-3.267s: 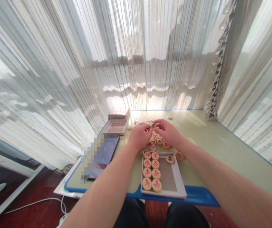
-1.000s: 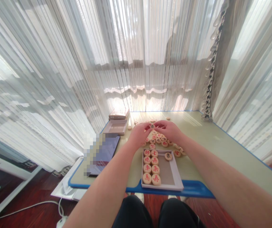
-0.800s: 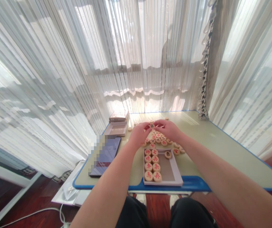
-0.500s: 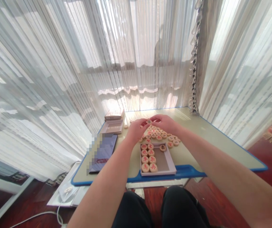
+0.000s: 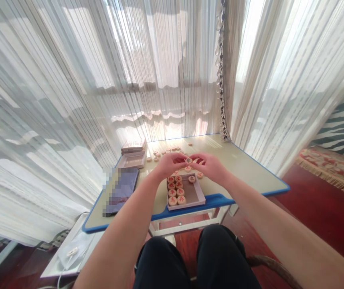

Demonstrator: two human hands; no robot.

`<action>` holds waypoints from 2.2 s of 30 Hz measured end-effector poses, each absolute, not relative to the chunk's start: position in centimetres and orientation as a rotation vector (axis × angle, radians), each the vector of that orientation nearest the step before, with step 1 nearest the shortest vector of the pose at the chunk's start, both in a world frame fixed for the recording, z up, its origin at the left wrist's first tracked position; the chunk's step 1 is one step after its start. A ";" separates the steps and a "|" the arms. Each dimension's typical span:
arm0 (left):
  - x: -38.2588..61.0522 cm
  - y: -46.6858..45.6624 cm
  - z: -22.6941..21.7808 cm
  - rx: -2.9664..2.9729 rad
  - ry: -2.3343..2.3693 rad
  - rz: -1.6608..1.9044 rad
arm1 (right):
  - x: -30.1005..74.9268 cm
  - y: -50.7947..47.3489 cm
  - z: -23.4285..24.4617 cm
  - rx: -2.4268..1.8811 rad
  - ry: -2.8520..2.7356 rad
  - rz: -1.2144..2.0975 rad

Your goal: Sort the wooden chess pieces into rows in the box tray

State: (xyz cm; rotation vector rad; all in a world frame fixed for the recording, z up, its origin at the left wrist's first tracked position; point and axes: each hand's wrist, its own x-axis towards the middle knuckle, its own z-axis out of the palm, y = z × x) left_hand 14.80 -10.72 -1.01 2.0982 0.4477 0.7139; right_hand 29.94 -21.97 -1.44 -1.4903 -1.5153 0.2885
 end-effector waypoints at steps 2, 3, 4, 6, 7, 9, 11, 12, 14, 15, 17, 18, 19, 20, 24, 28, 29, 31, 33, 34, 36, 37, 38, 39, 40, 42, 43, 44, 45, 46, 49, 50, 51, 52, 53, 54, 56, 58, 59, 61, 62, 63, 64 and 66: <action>14.7 -11.1 -0.9 2.155 0.475 0.660 | 30.0 -22.5 -2.1 -1.502 -1.510 0.274; 14.6 -11.2 -0.8 2.213 0.502 0.638 | 30.0 -22.7 -2.5 -1.505 -1.503 0.241; 14.5 -11.3 -0.7 2.275 0.530 0.617 | 30.2 -22.8 -3.0 -1.505 -1.492 0.195; 14.4 -11.4 -0.6 2.377 0.563 0.569 | 30.5 -22.9 -3.9 -1.490 -1.465 0.114; 14.3 -11.3 -0.6 2.412 0.569 0.547 | 30.6 -23.0 -4.3 -1.480 -1.466 0.081; 14.2 -11.3 -0.5 2.462 0.578 0.519 | 30.9 -23.2 -4.7 -1.467 -1.517 0.042; 14.0 -11.2 -0.5 2.503 0.589 0.498 | 31.0 -23.4 -4.8 -1.462 -1.573 0.027; 13.9 -11.2 -0.5 2.520 0.596 0.483 | 31.0 -23.5 -4.8 -1.461 -1.591 0.024; 13.8 -11.4 -0.4 2.548 0.609 0.442 | 30.9 -23.6 -4.8 -1.464 -1.591 0.010; 13.8 -11.5 -0.3 2.561 0.613 0.419 | 30.8 -23.6 -4.8 -1.470 -1.579 -0.005; 13.8 -11.8 0.0 2.587 0.616 0.371 | 30.8 -23.5 -4.8 -1.487 -1.549 -0.027; 13.8 -12.0 0.1 2.603 0.601 0.347 | 30.8 -23.5 -4.9 -1.495 -1.536 -0.029; 13.8 -12.1 0.3 2.623 0.574 0.325 | 30.9 -23.5 -4.9 -1.499 -1.527 -0.026; 13.8 -12.3 0.5 2.646 0.542 0.309 | 30.9 -23.4 -5.0 -1.500 -1.527 -0.020; 14.0 -13.0 1.1 2.726 0.483 0.272 | 31.0 -23.4 -5.2 -1.470 -1.595 -0.013; 14.3 -13.4 1.1 2.786 0.491 0.208 | 30.9 -23.5 -5.1 -1.433 -1.690 -0.040; 14.3 -13.4 1.0 2.798 0.483 0.191 | 30.8 -23.5 -5.0 -1.427 -1.709 -0.041; 14.5 -13.4 0.8 2.808 0.464 0.165 | 30.8 -23.7 -4.9 -1.422 -1.727 -0.038; 14.5 -13.3 0.6 2.808 0.440 0.159 | 30.8 -23.8 -4.8 -1.430 -1.712 -0.034; 14.5 -13.3 0.5 2.810 0.429 0.157 | 30.8 -23.8 -4.8 -1.436 -1.698 -0.031; 14.5 -13.3 0.5 2.822 0.421 0.154 | 30.9 -23.8 -4.9 -1.441 -1.682 -0.023; 14.5 -13.3 0.5 2.828 0.428 0.152 | 30.9 -23.7 -5.0 -1.440 -1.684 -0.021; 14.5 -13.3 0.5 2.831 0.443 0.154 | 30.9 -23.7 -5.0 -1.439 -1.689 -0.019; 14.5 -13.3 0.5 2.829 0.461 0.159 | 31.0 -23.7 -5.1 -1.437 -1.695 -0.019; 14.6 -13.3 0.5 2.824 0.475 0.163 | 31.0 -23.6 -5.1 -1.438 -1.698 -0.020; 14.6 -13.4 0.6 2.812 0.486 0.167 | 31.0 -23.6 -5.2 -1.443 -1.697 -0.024; 14.6 -13.4 0.6 2.809 0.484 0.169 | 30.9 -23.6 -5.1 -1.444 -1.694 -0.025; 14.6 -13.4 0.7 2.810 0.482 0.172 | 30.9 -23.6 -5.1 -1.446 -1.691 -0.025; 14.6 -13.5 0.7 2.814 0.484 0.174 | 30.9 -23.7 -5.1 -1.448 -1.690 -0.025; 14.6 -13.5 0.8 2.823 0.490 0.175 | 30.9 -23.7 -5.0 -1.449 -1.691 -0.024; 14.7 -13.7 0.8 2.872 0.507 0.168 | 30.8 -23.7 -4.9 -1.452 -1.697 -0.025; 14.7 -13.8 0.8 2.891 0.502 0.176 | 30.8 -23.7 -4.9 -1.450 -1.698 -0.026; 14.7 -13.9 0.7 2.910 0.493 0.191 | 30.8 -23.7 -4.9 -1.448 -1.697 -0.028; 14.8 -13.9 0.7 2.929 0.483 0.209 | 30.8 -23.7 -4.9 -1.445 -1.695 -0.031; 14.8 -14.0 0.7 2.949 0.478 0.224 | 30.7 -23.7 -4.9 -1.443 -1.696 -0.034; 14.9 -14.1 0.6 2.970 0.483 0.233 | 30.7 -23.7 -4.9 -1.442 -1.698 -0.035; 15.0 -14.2 0.6 3.012 0.501 0.224 | 30.7 -23.7 -4.8 -1.441 -1.701 -0.035; 15.1 -14.4 0.7 3.036 0.493 0.218 | 30.6 -23.6 -4.8 -1.439 -1.698 -0.035; 15.1 -14.4 0.7 3.041 0.476 0.214 | 30.6 -23.6 -4.7 -1.437 -1.696 -0.037; 15.1 -14.5 0.8 3.047 0.435 0.200 | 30.6 -23.7 -4.7 -1.431 -1.699 -0.046; 15.1 -14.6 0.8 3.049 0.421 0.192 | 30.6 -23.7 -4.7 -1.425 -1.703 -0.050; 15.1 -14.7 0.8 3.047 0.411 0.182 | 30.5 -23.7 -4.6 -1.417 -1.707 -0.055; 15.0 -14.7 0.8 3.041 0.401 0.175 | 30.5 -23.7 -4.6 -1.408 -1.707 -0.061; 14.8 -14.8 0.8 3.018 0.380 0.167 | 30.5 -23.8 -4.6 -1.392 -1.696 -0.070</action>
